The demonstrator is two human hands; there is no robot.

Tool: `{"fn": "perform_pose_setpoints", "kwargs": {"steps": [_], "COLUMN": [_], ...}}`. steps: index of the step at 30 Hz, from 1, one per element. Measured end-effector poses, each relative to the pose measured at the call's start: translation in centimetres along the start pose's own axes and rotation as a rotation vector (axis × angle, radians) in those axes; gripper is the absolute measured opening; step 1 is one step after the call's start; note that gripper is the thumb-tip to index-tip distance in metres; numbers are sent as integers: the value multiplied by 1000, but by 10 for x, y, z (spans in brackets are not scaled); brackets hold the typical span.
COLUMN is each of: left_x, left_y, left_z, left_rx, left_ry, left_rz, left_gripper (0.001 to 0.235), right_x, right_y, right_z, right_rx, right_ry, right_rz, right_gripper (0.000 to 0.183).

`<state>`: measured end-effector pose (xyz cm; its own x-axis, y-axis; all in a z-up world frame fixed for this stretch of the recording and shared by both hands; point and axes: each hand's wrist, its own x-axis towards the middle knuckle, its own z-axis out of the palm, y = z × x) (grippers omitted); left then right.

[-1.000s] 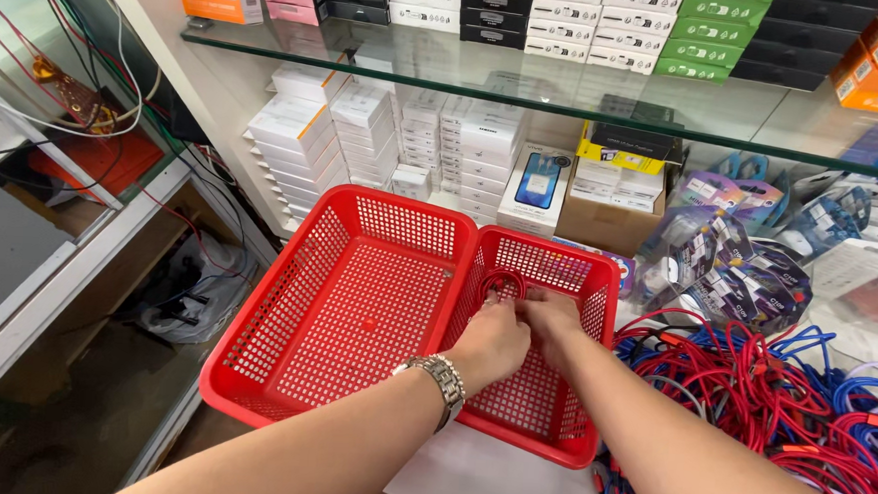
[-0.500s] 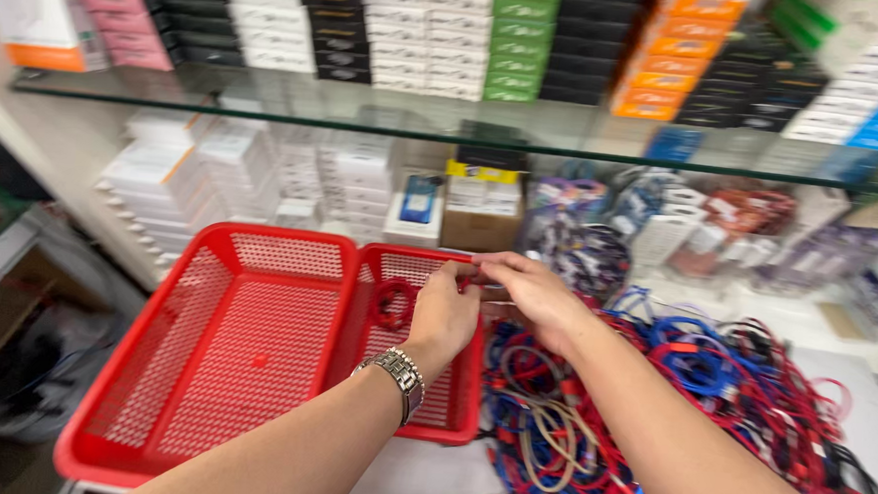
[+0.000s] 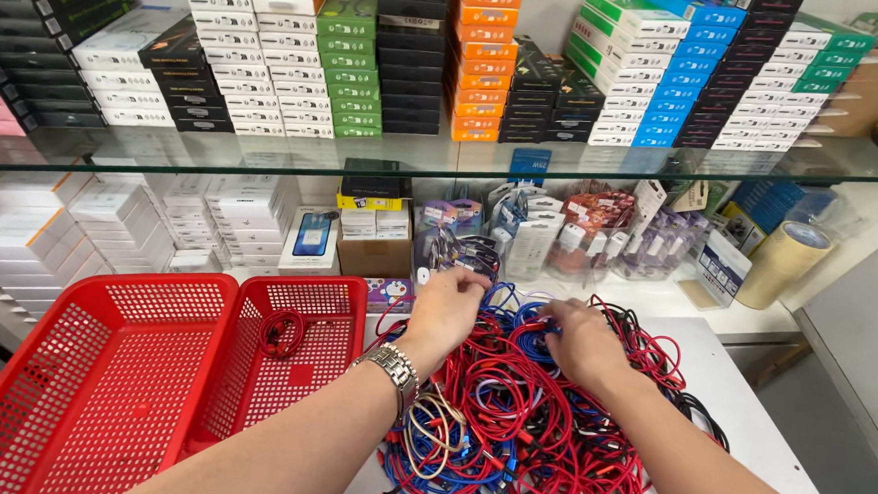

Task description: The person untangles and coils various colored USB cables from a large pile on a counter. They place the coiled cables into red plastic baskets. The person handles red, blue, beige, and purple cables throughout the clip.

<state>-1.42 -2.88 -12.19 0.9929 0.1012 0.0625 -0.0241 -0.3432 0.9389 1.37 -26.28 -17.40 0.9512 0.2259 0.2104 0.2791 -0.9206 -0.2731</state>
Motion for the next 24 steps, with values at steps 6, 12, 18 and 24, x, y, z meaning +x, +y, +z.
{"fn": "perform_pose_setpoints", "kwargs": {"steps": [6,12,18,24], "left_x": [-3,-1,-3,19], "left_y": [-17,-23,-5,41], "left_z": [21,25,41,64], "left_rx": [-156,-9,92,48], "left_ry": [-299,-397,-154,-101], "left_rz": [-188,-342,-231,774], "left_gripper": [28,31,39,41], "right_x": [6,39,25,7], "right_y": [2,14,7,2], "right_z": [-4,-113,-188,-177], "right_rx": [-221,85,468,842], "right_ry": [-83,33,-124,-356], "right_rz": [-205,150,287,137], "right_gripper": [24,27,25,24]}}
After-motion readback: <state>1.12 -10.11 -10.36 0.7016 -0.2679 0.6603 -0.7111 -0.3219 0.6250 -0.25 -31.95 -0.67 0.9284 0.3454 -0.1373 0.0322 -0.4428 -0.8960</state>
